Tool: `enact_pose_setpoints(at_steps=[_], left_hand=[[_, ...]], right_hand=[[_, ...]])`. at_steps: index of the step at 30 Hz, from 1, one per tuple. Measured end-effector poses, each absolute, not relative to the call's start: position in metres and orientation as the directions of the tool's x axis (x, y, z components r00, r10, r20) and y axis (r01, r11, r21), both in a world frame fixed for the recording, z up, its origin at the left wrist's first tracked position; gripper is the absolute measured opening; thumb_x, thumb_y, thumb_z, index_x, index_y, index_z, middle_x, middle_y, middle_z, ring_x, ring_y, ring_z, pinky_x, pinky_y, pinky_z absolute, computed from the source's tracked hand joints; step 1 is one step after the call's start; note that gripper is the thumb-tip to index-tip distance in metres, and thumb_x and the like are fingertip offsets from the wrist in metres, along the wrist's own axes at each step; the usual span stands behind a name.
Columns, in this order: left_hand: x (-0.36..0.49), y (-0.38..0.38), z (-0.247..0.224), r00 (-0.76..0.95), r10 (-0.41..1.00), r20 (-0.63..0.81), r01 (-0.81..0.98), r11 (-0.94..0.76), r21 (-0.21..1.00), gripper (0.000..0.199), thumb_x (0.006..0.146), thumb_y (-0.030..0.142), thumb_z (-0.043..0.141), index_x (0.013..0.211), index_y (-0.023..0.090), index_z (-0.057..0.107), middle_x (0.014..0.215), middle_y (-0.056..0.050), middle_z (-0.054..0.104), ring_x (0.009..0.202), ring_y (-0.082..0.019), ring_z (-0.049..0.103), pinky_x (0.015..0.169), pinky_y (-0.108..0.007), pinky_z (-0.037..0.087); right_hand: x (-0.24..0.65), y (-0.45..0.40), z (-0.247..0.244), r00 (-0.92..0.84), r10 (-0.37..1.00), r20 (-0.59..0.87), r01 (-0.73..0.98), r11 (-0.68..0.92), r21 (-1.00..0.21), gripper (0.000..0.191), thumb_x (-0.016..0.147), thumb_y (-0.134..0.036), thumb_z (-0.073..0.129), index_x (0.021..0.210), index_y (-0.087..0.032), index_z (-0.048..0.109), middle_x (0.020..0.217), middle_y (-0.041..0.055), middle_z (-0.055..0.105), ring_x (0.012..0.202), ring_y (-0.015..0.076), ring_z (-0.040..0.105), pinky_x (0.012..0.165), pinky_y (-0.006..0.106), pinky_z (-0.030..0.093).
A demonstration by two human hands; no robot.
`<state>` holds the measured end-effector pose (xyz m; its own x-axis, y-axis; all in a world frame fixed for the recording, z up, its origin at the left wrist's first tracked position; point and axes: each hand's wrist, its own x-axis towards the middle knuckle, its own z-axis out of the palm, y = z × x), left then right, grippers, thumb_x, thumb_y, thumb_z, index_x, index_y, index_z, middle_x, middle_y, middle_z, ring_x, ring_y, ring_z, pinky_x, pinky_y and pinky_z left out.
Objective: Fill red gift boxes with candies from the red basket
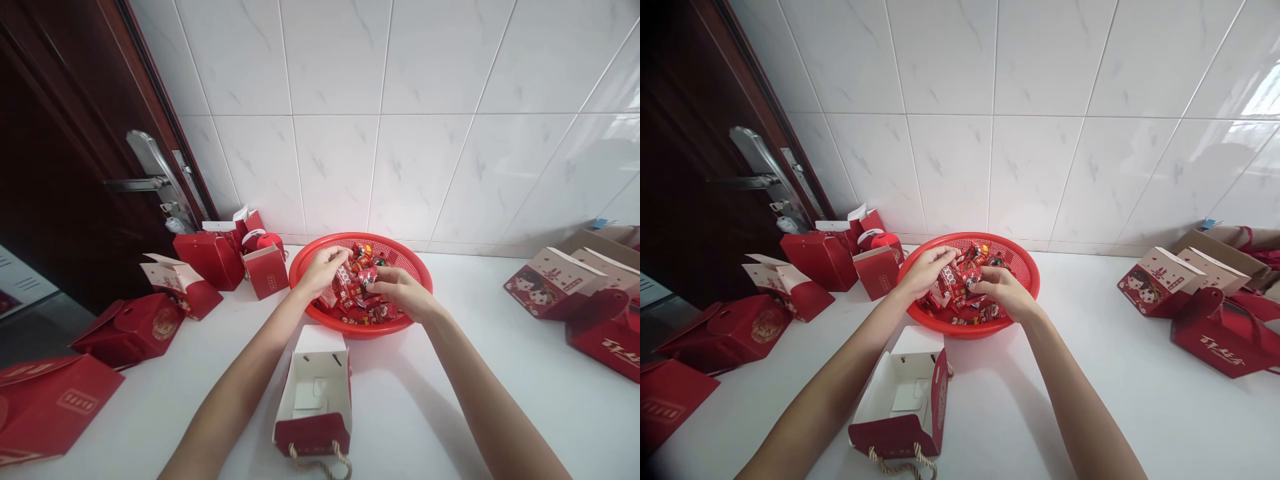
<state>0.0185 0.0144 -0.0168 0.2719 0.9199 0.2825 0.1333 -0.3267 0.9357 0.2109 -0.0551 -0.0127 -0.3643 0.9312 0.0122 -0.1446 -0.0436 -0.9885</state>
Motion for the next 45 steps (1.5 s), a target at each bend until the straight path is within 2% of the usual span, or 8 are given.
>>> enact_pose_setpoints(at_steps=[9, 13, 17, 22, 28, 33, 39, 45], left_hand=[[0.031, 0.002, -0.013, 0.153, 0.915, 0.373, 0.107, -0.39, 0.915, 0.022, 0.088, 0.038, 0.058, 0.092, 0.019, 0.066, 0.085, -0.003, 0.068, 0.091, -0.02, 0.063, 0.092, -0.031, 0.048], [0.032, -0.003, -0.007, 0.206, 0.946, 0.252, -0.044, -0.249, 0.968, 0.022, 0.086, 0.038, 0.058, 0.089, 0.018, 0.066, 0.08, -0.003, 0.066, 0.089, -0.02, 0.063, 0.088, -0.031, 0.051], [0.027, 0.001, -0.003, 0.24, 0.967, 0.083, -0.24, -0.024, 0.971, 0.024, 0.069, 0.016, 0.056, 0.09, 0.017, 0.066, 0.083, -0.003, 0.069, 0.081, -0.018, 0.065, 0.073, -0.029, 0.053], [0.023, 0.002, -0.001, 0.267, 0.961, 0.069, -0.318, 0.02, 0.948, 0.035, 0.058, 0.007, 0.053, 0.09, 0.017, 0.064, 0.082, -0.002, 0.069, 0.076, -0.015, 0.066, 0.078, -0.03, 0.056], [0.009, 0.004, -0.003, 0.483, 0.874, 0.059, 0.137, -0.142, 0.98, 0.022, 0.069, 0.018, 0.06, 0.089, 0.017, 0.071, 0.09, -0.005, 0.073, 0.083, -0.018, 0.068, 0.078, -0.03, 0.056], [0.002, 0.007, -0.014, 0.689, 0.695, -0.204, 0.611, -0.405, 0.68, 0.03, 0.061, 0.026, 0.073, 0.09, 0.023, 0.079, 0.085, -0.002, 0.075, 0.074, -0.019, 0.066, 0.062, -0.023, 0.048], [0.005, 0.01, -0.021, 0.692, 0.642, -0.329, 0.682, -0.433, 0.589, 0.048, 0.051, 0.019, 0.072, 0.096, 0.032, 0.082, 0.073, 0.002, 0.074, 0.061, -0.016, 0.062, 0.051, -0.02, 0.042], [0.008, 0.007, -0.018, 0.686, 0.619, -0.382, 0.697, -0.407, 0.591, 0.037, 0.052, 0.02, 0.07, 0.085, 0.032, 0.084, 0.077, 0.002, 0.079, 0.068, -0.02, 0.066, 0.056, -0.023, 0.045]], right_hand=[[0.212, -0.056, -0.013, -0.401, 0.913, 0.072, -0.115, 0.028, -0.993, 0.03, 0.071, -0.034, 0.084, 0.096, -0.018, 0.078, 0.094, 0.0061, 0.078, 0.087, 0.022, 0.072, 0.082, 0.036, 0.058], [0.211, -0.056, -0.013, -0.353, 0.934, 0.056, -0.179, -0.009, -0.984, 0.033, 0.066, -0.034, 0.087, 0.093, -0.018, 0.079, 0.089, 0.0063, 0.078, 0.084, 0.023, 0.073, 0.081, 0.038, 0.058], [0.21, -0.054, -0.013, -0.183, 0.98, 0.081, -0.291, 0.025, -0.957, 0.029, 0.065, -0.033, 0.088, 0.089, -0.02, 0.079, 0.091, 0.0052, 0.077, 0.084, 0.0211, 0.071, 0.08, 0.036, 0.059], [0.212, -0.051, -0.014, -0.114, 0.987, 0.113, -0.357, 0.065, -0.932, 0.023, 0.065, -0.034, 0.088, 0.081, -0.021, 0.078, 0.101, 0.0063, 0.077, 0.099, 0.0258, 0.07, 0.086, 0.039, 0.059], [0.214, -0.05, -0.015, -0.105, 0.986, 0.127, -0.366, 0.08, -0.927, 0.021, 0.066, -0.035, 0.086, 0.078, -0.022, 0.076, 0.098, 0.0043, 0.076, 0.097, 0.0243, 0.069, 0.085, 0.038, 0.059], [0.213, -0.052, -0.014, -0.098, 0.986, 0.131, -0.376, 0.085, -0.923, 0.021, 0.065, -0.035, 0.087, 0.075, -0.022, 0.076, 0.086, 0.0026, 0.075, 0.087, 0.0213, 0.069, 0.081, 0.035, 0.059], [0.212, -0.052, -0.013, -0.122, 0.985, 0.123, -0.355, 0.073, -0.932, 0.026, 0.064, -0.036, 0.087, 0.084, -0.021, 0.078, 0.098, 0.005, 0.077, 0.096, 0.0246, 0.07, 0.086, 0.038, 0.059], [0.213, -0.051, -0.015, -0.121, 0.985, 0.12, -0.354, 0.07, -0.933, 0.025, 0.064, -0.036, 0.087, 0.082, -0.022, 0.078, 0.099, 0.005, 0.077, 0.1, 0.026, 0.07, 0.084, 0.036, 0.059]])
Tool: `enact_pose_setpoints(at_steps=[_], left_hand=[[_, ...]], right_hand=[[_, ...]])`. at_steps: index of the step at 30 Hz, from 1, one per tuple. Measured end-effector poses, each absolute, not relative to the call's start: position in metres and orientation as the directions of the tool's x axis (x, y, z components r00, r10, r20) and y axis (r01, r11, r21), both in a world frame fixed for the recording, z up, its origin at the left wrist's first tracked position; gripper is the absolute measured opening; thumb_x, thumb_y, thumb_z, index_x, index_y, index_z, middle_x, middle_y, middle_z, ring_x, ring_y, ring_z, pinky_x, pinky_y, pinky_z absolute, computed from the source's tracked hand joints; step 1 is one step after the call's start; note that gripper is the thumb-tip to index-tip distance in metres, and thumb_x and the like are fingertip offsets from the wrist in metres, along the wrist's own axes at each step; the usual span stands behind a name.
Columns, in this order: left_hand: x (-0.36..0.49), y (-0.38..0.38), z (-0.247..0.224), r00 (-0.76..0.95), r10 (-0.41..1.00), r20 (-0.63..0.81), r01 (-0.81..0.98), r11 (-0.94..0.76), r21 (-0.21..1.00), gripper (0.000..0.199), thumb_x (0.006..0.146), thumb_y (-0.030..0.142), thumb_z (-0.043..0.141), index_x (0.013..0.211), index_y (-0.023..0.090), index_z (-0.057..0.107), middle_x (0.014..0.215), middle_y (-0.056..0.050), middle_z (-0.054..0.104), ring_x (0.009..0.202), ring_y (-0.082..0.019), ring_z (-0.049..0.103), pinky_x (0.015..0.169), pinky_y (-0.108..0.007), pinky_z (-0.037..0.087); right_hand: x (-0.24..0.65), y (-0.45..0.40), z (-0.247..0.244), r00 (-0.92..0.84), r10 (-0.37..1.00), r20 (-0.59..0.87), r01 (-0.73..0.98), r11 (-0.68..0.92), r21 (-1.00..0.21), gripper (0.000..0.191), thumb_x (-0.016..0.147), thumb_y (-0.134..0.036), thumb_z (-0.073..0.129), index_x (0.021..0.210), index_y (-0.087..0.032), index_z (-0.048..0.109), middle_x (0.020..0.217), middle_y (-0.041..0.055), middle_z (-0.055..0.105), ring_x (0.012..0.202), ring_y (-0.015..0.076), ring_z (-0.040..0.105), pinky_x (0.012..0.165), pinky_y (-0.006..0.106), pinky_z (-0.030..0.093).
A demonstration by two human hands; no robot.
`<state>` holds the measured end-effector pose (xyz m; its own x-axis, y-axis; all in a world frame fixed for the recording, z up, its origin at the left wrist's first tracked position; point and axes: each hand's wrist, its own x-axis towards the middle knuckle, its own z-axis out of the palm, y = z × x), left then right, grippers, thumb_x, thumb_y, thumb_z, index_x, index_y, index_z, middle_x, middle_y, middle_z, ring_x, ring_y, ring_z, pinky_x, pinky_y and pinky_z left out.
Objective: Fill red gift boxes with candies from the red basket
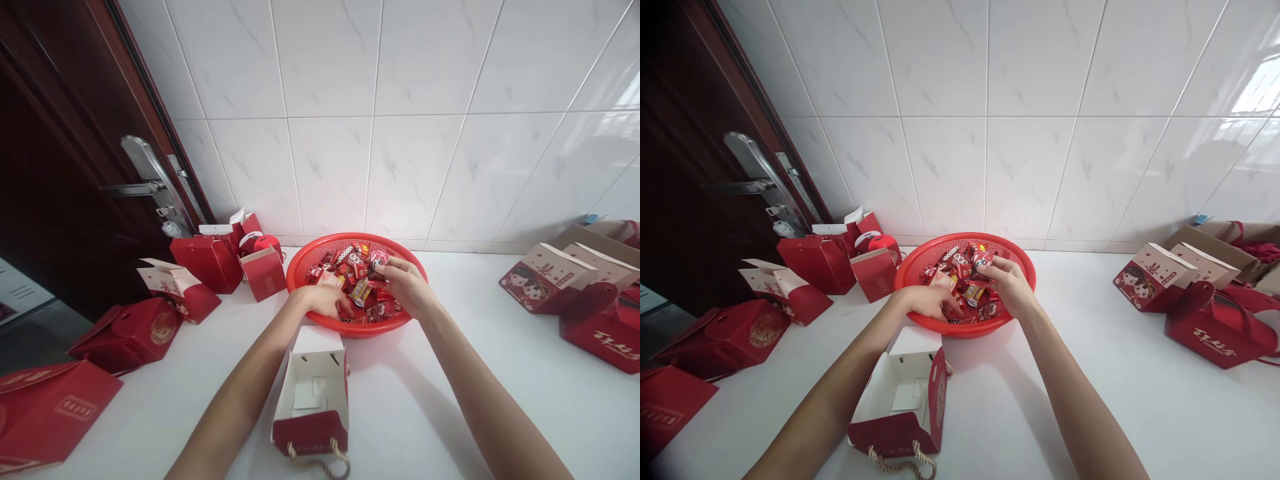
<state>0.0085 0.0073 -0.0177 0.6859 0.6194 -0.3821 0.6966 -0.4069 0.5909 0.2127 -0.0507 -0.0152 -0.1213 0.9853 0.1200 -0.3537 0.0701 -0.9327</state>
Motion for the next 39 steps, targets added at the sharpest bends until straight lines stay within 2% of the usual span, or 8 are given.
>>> enact_pose_setpoints(at_steps=[6, 14, 18, 22, 27, 32, 35, 39], left_hand=[[0.009, 0.009, -0.018, 0.774, 0.53, -0.346, 0.61, -0.48, 0.63, 0.026, 0.062, 0.024, 0.069, 0.083, 0.032, 0.082, 0.092, 0.001, 0.081, 0.083, -0.021, 0.07, 0.069, -0.024, 0.048], [0.011, 0.007, -0.013, 0.791, 0.509, -0.338, 0.599, -0.536, 0.595, 0.008, 0.066, 0.023, 0.068, 0.073, 0.024, 0.07, 0.078, 0.001, 0.07, 0.075, -0.019, 0.062, 0.065, -0.024, 0.044], [0.008, 0.005, -0.012, 0.791, 0.574, -0.21, 0.569, -0.565, 0.598, 0.016, 0.063, 0.022, 0.072, 0.078, 0.022, 0.067, 0.079, 0.0, 0.066, 0.076, -0.02, 0.059, 0.064, -0.025, 0.043], [-0.001, 0.006, -0.006, 0.7, 0.713, -0.031, 0.498, -0.457, 0.737, 0.035, 0.067, 0.03, 0.076, 0.1, 0.02, 0.066, 0.103, -0.006, 0.067, 0.084, -0.021, 0.063, 0.071, -0.03, 0.05], [-0.012, 0.001, 0.011, 0.517, 0.813, 0.269, 0.258, -0.448, 0.856, 0.043, 0.069, 0.032, 0.079, 0.107, 0.018, 0.065, 0.116, -0.009, 0.067, 0.114, -0.027, 0.06, 0.088, -0.037, 0.053], [-0.009, -0.012, 0.02, 0.497, 0.814, 0.3, 0.135, -0.415, 0.9, 0.046, 0.073, 0.034, 0.081, 0.113, 0.016, 0.067, 0.117, -0.01, 0.071, 0.107, -0.027, 0.067, 0.093, -0.042, 0.053], [-0.007, -0.021, 0.025, 0.526, 0.781, 0.337, 0.045, -0.421, 0.906, 0.055, 0.075, 0.034, 0.082, 0.124, 0.017, 0.065, 0.121, -0.009, 0.072, 0.111, -0.027, 0.068, 0.097, -0.04, 0.053], [-0.008, -0.035, 0.036, 0.496, 0.785, 0.37, 0.01, -0.431, 0.902, 0.055, 0.078, 0.038, 0.081, 0.125, 0.016, 0.064, 0.125, -0.01, 0.071, 0.113, -0.027, 0.068, 0.096, -0.037, 0.054]], right_hand=[[0.212, -0.051, -0.015, -0.103, 0.987, 0.12, -0.366, 0.075, -0.928, 0.025, 0.064, -0.037, 0.088, 0.082, -0.022, 0.078, 0.096, 0.0039, 0.076, 0.094, 0.0235, 0.07, 0.083, 0.036, 0.059], [0.212, -0.051, -0.014, -0.102, 0.986, 0.129, -0.372, 0.082, -0.924, 0.026, 0.065, -0.037, 0.087, 0.086, -0.023, 0.079, 0.096, 0.004, 0.076, 0.097, 0.0235, 0.069, 0.086, 0.037, 0.058], [0.213, -0.051, -0.014, -0.103, 0.985, 0.142, -0.385, 0.092, -0.918, 0.024, 0.065, -0.038, 0.088, 0.081, -0.022, 0.078, 0.091, 0.0033, 0.075, 0.092, 0.0219, 0.069, 0.085, 0.035, 0.058], [0.215, -0.051, -0.012, -0.086, 0.983, 0.161, -0.415, 0.112, -0.903, 0.024, 0.067, -0.037, 0.088, 0.081, -0.021, 0.078, 0.089, 0.0029, 0.075, 0.089, 0.0198, 0.068, 0.084, 0.033, 0.057], [0.213, -0.056, -0.007, -0.079, 0.975, 0.206, -0.465, 0.147, -0.873, 0.023, 0.068, -0.035, 0.087, 0.083, -0.021, 0.078, 0.089, 0.0028, 0.076, 0.088, 0.0195, 0.069, 0.084, 0.034, 0.056], [0.203, -0.067, 0.0, -0.16, 0.953, 0.256, -0.445, 0.162, -0.881, 0.026, 0.077, -0.034, 0.082, 0.1, -0.022, 0.078, 0.1, 0.005, 0.078, 0.093, 0.0222, 0.071, 0.09, 0.038, 0.056], [0.198, -0.073, 0.005, -0.168, 0.949, 0.267, -0.439, 0.17, -0.882, 0.024, 0.078, -0.033, 0.082, 0.098, -0.021, 0.078, 0.102, 0.0056, 0.078, 0.096, 0.0233, 0.071, 0.094, 0.041, 0.056], [0.193, -0.08, 0.013, -0.152, 0.947, 0.282, -0.447, 0.188, -0.874, 0.022, 0.077, -0.032, 0.082, 0.096, -0.021, 0.078, 0.102, 0.006, 0.078, 0.098, 0.0247, 0.071, 0.094, 0.042, 0.056]])
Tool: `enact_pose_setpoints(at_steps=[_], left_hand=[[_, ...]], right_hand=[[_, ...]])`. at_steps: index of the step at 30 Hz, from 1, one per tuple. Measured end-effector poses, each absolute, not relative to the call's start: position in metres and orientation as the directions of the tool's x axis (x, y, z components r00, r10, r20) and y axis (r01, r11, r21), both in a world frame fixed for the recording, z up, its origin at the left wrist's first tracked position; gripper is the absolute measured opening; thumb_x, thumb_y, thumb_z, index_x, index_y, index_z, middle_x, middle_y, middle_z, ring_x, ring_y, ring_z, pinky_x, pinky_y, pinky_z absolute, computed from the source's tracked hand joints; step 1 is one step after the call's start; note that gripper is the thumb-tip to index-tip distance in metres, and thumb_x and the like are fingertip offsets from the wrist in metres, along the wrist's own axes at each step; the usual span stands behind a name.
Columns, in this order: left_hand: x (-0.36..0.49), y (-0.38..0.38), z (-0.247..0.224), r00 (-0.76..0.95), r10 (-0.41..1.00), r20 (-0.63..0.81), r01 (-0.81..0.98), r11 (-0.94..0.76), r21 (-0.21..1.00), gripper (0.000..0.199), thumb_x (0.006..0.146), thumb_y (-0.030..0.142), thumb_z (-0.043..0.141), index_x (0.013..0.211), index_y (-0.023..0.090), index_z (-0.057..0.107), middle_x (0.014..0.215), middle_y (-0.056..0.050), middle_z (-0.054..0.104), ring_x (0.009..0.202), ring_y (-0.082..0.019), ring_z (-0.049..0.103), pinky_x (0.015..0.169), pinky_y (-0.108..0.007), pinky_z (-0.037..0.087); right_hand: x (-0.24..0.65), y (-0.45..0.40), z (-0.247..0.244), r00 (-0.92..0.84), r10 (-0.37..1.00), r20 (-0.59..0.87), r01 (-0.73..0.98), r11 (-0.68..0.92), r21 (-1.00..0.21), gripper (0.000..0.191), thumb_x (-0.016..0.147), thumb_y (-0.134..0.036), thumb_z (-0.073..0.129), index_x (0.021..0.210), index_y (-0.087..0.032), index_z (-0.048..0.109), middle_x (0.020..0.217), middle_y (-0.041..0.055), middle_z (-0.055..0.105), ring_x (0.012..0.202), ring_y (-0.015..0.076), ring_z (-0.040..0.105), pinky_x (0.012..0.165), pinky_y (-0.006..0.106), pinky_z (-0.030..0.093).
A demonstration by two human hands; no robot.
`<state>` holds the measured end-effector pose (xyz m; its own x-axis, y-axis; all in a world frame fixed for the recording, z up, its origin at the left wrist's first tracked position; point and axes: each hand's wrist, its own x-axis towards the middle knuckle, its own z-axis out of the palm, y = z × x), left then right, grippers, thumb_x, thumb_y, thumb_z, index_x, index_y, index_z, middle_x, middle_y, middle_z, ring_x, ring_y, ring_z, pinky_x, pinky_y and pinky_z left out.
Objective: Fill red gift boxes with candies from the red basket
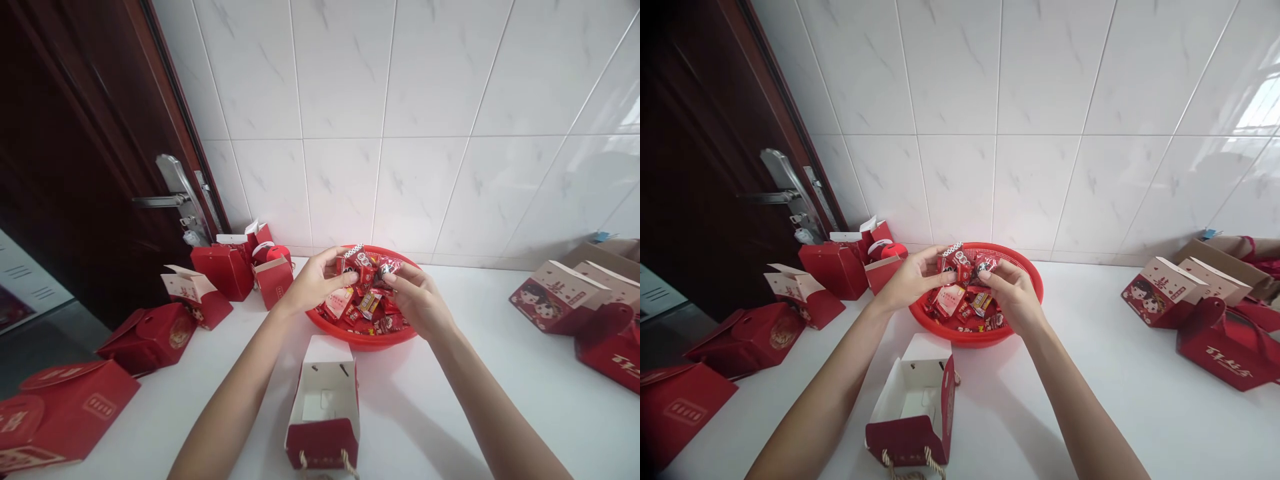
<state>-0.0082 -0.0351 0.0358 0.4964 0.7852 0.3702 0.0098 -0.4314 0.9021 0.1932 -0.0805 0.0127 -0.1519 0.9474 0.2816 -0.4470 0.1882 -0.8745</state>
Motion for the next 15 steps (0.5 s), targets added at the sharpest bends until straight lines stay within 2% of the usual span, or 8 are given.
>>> enact_pose_setpoints(at_steps=[4, 10, 15], left_hand=[[-0.01, -0.05, 0.045, 0.475, 0.788, 0.392, -0.018, -0.436, 0.9, 0.05, 0.085, 0.037, 0.076, 0.129, 0.018, 0.06, 0.127, -0.01, 0.07, 0.116, -0.026, 0.067, 0.094, -0.035, 0.055], [-0.012, -0.068, 0.053, 0.417, 0.814, 0.404, -0.009, -0.441, 0.898, 0.055, 0.078, 0.028, 0.081, 0.128, 0.019, 0.059, 0.12, -0.009, 0.073, 0.106, -0.024, 0.071, 0.092, -0.035, 0.057], [-0.021, -0.072, 0.056, 0.469, 0.788, 0.4, -0.082, -0.411, 0.908, 0.063, 0.075, 0.022, 0.084, 0.131, 0.02, 0.056, 0.115, -0.01, 0.075, 0.101, -0.023, 0.073, 0.086, -0.033, 0.06]], right_hand=[[0.191, -0.089, 0.019, -0.132, 0.929, 0.344, -0.454, 0.252, -0.855, 0.02, 0.081, -0.031, 0.08, 0.099, -0.023, 0.078, 0.107, 0.0067, 0.078, 0.102, 0.0257, 0.071, 0.094, 0.041, 0.056], [0.19, -0.102, 0.03, -0.122, 0.926, 0.358, -0.454, 0.269, -0.849, 0.022, 0.081, -0.033, 0.08, 0.101, -0.024, 0.079, 0.108, 0.0074, 0.079, 0.104, 0.0281, 0.071, 0.093, 0.045, 0.057], [0.191, -0.109, 0.038, -0.149, 0.933, 0.328, -0.459, 0.229, -0.859, 0.02, 0.077, -0.033, 0.083, 0.095, -0.023, 0.08, 0.102, 0.0075, 0.08, 0.098, 0.0283, 0.073, 0.091, 0.047, 0.058]])
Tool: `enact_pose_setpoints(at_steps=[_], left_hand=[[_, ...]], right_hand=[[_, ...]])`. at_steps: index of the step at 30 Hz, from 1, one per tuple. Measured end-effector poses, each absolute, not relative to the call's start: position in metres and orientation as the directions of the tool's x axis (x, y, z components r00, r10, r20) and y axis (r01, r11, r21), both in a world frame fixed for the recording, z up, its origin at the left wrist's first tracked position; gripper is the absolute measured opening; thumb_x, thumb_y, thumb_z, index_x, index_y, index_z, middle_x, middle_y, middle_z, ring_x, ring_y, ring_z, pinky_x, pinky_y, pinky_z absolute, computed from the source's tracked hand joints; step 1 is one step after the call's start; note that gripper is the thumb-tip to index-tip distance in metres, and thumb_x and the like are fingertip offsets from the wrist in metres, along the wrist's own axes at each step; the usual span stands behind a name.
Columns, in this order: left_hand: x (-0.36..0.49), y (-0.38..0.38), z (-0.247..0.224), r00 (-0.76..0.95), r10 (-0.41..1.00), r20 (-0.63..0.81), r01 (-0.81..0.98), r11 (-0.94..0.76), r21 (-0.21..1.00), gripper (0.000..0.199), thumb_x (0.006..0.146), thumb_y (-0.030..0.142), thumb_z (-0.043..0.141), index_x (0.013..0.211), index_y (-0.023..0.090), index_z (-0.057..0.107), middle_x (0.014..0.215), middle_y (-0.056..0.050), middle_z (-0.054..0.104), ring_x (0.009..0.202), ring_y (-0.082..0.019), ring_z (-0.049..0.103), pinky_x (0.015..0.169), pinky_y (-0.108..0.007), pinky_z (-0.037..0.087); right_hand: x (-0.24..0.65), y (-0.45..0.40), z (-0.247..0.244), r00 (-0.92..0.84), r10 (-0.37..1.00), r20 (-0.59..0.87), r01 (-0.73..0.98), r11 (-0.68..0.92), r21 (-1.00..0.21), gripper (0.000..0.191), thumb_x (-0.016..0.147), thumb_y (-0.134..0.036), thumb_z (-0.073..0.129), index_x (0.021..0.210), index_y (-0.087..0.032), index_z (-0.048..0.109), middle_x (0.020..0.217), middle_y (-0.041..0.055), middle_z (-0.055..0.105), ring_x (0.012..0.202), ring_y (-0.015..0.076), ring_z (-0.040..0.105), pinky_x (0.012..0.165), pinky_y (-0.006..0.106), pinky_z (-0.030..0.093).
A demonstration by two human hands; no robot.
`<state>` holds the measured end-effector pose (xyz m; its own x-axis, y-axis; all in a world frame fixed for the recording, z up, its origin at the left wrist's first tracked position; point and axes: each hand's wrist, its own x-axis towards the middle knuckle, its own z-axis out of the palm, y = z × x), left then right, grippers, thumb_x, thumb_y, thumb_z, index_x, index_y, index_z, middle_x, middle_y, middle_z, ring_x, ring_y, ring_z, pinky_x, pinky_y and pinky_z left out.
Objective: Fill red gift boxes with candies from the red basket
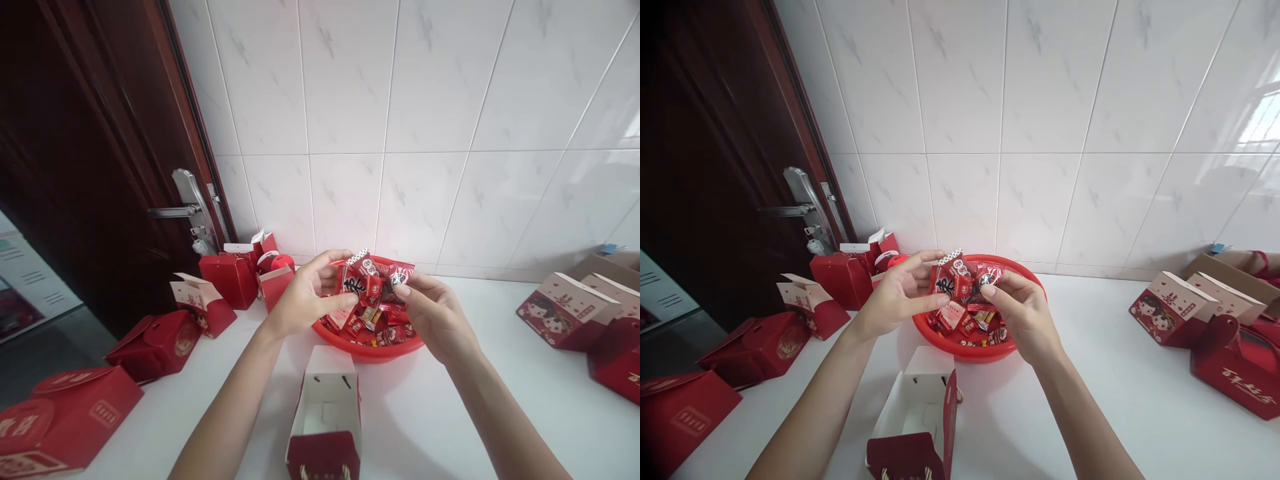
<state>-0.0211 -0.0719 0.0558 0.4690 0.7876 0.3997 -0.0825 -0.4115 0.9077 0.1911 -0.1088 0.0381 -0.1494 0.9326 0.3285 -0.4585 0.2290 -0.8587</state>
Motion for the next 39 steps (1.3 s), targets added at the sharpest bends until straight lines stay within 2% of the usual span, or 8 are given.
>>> enact_pose_setpoints(at_steps=[9, 14, 17, 20, 24, 31, 35, 39], left_hand=[[-0.029, -0.069, 0.057, 0.512, 0.768, 0.385, -0.202, -0.329, 0.923, 0.06, 0.072, 0.015, 0.087, 0.126, 0.02, 0.062, 0.106, -0.008, 0.079, 0.095, -0.021, 0.075, 0.082, -0.032, 0.062], [-0.016, -0.066, 0.054, 0.396, 0.851, 0.345, -0.29, -0.241, 0.926, 0.049, 0.072, 0.029, 0.088, 0.116, 0.016, 0.071, 0.106, -0.01, 0.079, 0.1, -0.026, 0.074, 0.091, -0.039, 0.059], [-0.009, -0.067, 0.054, 0.411, 0.857, 0.311, -0.266, -0.213, 0.94, 0.041, 0.075, 0.041, 0.085, 0.105, 0.014, 0.076, 0.111, -0.011, 0.078, 0.104, -0.028, 0.073, 0.095, -0.042, 0.058], [-0.009, -0.07, 0.054, 0.4, 0.853, 0.336, -0.229, -0.262, 0.938, 0.042, 0.075, 0.044, 0.084, 0.104, 0.014, 0.076, 0.11, -0.011, 0.078, 0.104, -0.028, 0.073, 0.093, -0.042, 0.059], [-0.019, -0.075, 0.06, 0.399, 0.832, 0.386, -0.135, -0.363, 0.922, 0.042, 0.077, 0.038, 0.084, 0.112, 0.016, 0.074, 0.109, -0.01, 0.078, 0.104, -0.027, 0.072, 0.093, -0.04, 0.058], [-0.044, -0.086, 0.074, 0.533, 0.763, 0.367, 0.057, -0.466, 0.883, 0.044, 0.086, 0.038, 0.075, 0.124, 0.018, 0.071, 0.121, -0.011, 0.074, 0.112, -0.029, 0.068, 0.099, -0.041, 0.054], [-0.055, -0.093, 0.078, 0.61, 0.747, 0.264, 0.288, -0.519, 0.805, 0.041, 0.09, 0.037, 0.067, 0.126, 0.019, 0.07, 0.119, -0.01, 0.073, 0.107, -0.028, 0.068, 0.089, -0.038, 0.055], [-0.057, -0.102, 0.079, 0.744, 0.664, 0.081, 0.493, -0.625, 0.605, 0.026, 0.093, 0.029, 0.058, 0.111, 0.019, 0.074, 0.099, -0.005, 0.075, 0.087, -0.02, 0.067, 0.074, -0.028, 0.049]], right_hand=[[0.194, -0.112, 0.044, -0.162, 0.929, 0.333, -0.484, 0.219, -0.847, 0.016, 0.077, -0.032, 0.083, 0.09, -0.023, 0.081, 0.098, 0.0065, 0.08, 0.099, 0.0287, 0.073, 0.094, 0.048, 0.058], [0.192, -0.113, 0.041, -0.041, 0.898, 0.439, -0.421, 0.382, -0.822, 0.02, 0.079, -0.033, 0.082, 0.098, -0.026, 0.081, 0.103, 0.0058, 0.08, 0.102, 0.0295, 0.073, 0.095, 0.049, 0.058], [0.19, -0.115, 0.038, 0.016, 0.862, 0.507, -0.34, 0.481, -0.808, 0.02, 0.082, -0.032, 0.081, 0.101, -0.028, 0.08, 0.108, 0.005, 0.079, 0.106, 0.0297, 0.072, 0.095, 0.049, 0.058], [0.189, -0.117, 0.035, 0.002, 0.846, 0.533, -0.286, 0.511, -0.811, 0.018, 0.083, -0.031, 0.08, 0.101, -0.028, 0.08, 0.108, 0.0046, 0.079, 0.105, 0.03, 0.072, 0.092, 0.048, 0.06], [0.188, -0.117, 0.035, -0.065, 0.861, 0.504, -0.31, 0.462, -0.831, 0.018, 0.083, -0.032, 0.081, 0.1, -0.028, 0.08, 0.107, 0.0043, 0.079, 0.104, 0.0289, 0.073, 0.09, 0.046, 0.061], [0.194, -0.118, 0.037, -0.228, 0.875, 0.426, -0.296, 0.355, -0.887, 0.019, 0.078, -0.033, 0.084, 0.096, -0.027, 0.081, 0.102, 0.0061, 0.079, 0.095, 0.0302, 0.075, 0.086, 0.05, 0.062], [0.202, -0.122, 0.043, -0.166, 0.873, 0.459, -0.257, 0.411, -0.874, 0.017, 0.077, -0.034, 0.084, 0.092, -0.026, 0.081, 0.098, 0.0068, 0.079, 0.095, 0.0319, 0.074, 0.081, 0.049, 0.063], [0.208, -0.13, 0.05, -0.172, 0.85, 0.498, -0.212, 0.461, -0.862, 0.016, 0.079, -0.033, 0.082, 0.094, -0.029, 0.081, 0.094, 0.0053, 0.079, 0.09, 0.0301, 0.074, 0.077, 0.047, 0.064]])
